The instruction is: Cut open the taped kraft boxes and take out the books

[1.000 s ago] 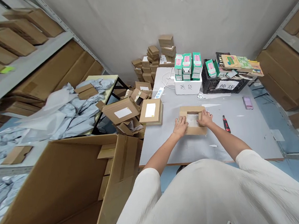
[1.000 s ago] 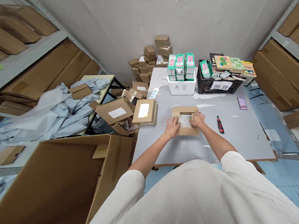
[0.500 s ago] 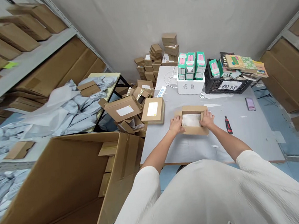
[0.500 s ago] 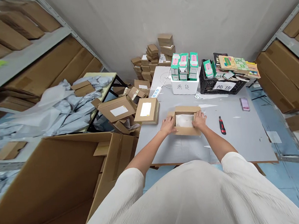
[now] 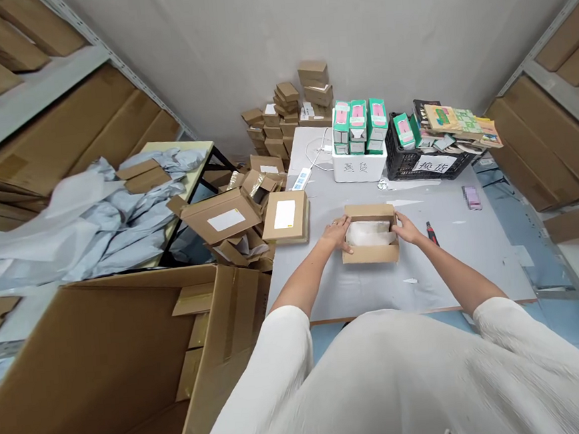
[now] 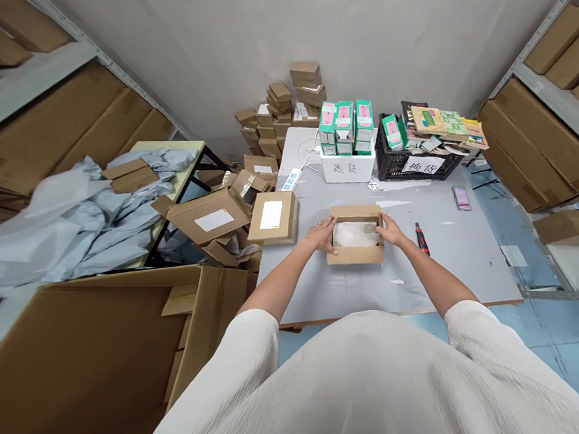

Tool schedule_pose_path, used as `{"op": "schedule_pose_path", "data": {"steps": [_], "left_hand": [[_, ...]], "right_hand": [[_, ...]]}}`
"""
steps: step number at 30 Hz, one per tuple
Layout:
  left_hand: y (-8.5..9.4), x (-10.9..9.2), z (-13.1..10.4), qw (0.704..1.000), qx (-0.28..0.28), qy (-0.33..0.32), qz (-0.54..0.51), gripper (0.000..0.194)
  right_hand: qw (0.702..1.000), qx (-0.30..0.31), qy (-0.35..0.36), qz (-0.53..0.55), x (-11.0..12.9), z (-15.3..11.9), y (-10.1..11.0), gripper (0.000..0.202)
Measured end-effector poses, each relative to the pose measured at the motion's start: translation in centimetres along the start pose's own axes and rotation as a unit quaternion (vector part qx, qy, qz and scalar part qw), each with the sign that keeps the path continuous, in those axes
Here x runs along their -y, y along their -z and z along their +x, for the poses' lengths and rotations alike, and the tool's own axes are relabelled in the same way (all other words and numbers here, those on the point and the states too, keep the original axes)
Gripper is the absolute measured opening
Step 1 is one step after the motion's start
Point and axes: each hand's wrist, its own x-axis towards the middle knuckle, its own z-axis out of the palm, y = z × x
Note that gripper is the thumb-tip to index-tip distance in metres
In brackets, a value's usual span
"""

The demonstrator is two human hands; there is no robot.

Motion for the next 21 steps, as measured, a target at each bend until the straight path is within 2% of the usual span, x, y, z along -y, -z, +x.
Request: {"op": "schedule_pose_path", "data": {"steps": [4, 8, 10, 12, 15, 17, 21], "left_hand": [[-0.5, 0.1, -0.3, 1.0, -0.015, 0.005, -0.001, 0.166], [-1.3, -0.1, -0.7, 0.999, -0.035, 0.004, -0.017, 0.163], [-1.8, -0.1, -1.0, 0.999, -0.043, 0.002, -0.028, 0.163], [-2.5, 0.1, -1.1, 0.998, -0.048, 0.002, -0.042, 0.163], [-3.4, 0.9, -1.3, 0.996, -0.053, -0.008, -0.069, 0.163], [-3.8, 1.5, -1.2, 0.995, -0.054, -0.026, -0.086, 0.162], [-4.0, 2.4, -1.0, 0.991, -0.062, -0.047, -0.109, 0.16]], "right_hand": [[0.996, -0.049, -0.024, 0.067, -2.7, -1.3, 0.2, 0.067], [0.99, -0.098, -0.092, 0.032, -4.6, -2.2, -0.3, 0.075], [0.988, -0.119, -0.102, 0.003, -4.9, -2.2, -0.6, 0.073], [0.991, -0.113, -0.072, -0.002, -4.7, -2.1, -0.9, 0.063], [0.998, -0.055, -0.021, 0.038, -3.8, -1.7, -1.2, 0.053], [0.999, -0.03, -0.022, 0.038, -2.9, -1.5, -1.2, 0.051], [0.993, -0.071, -0.037, -0.081, -0.7, -1.2, -0.3, 0.042]]}}
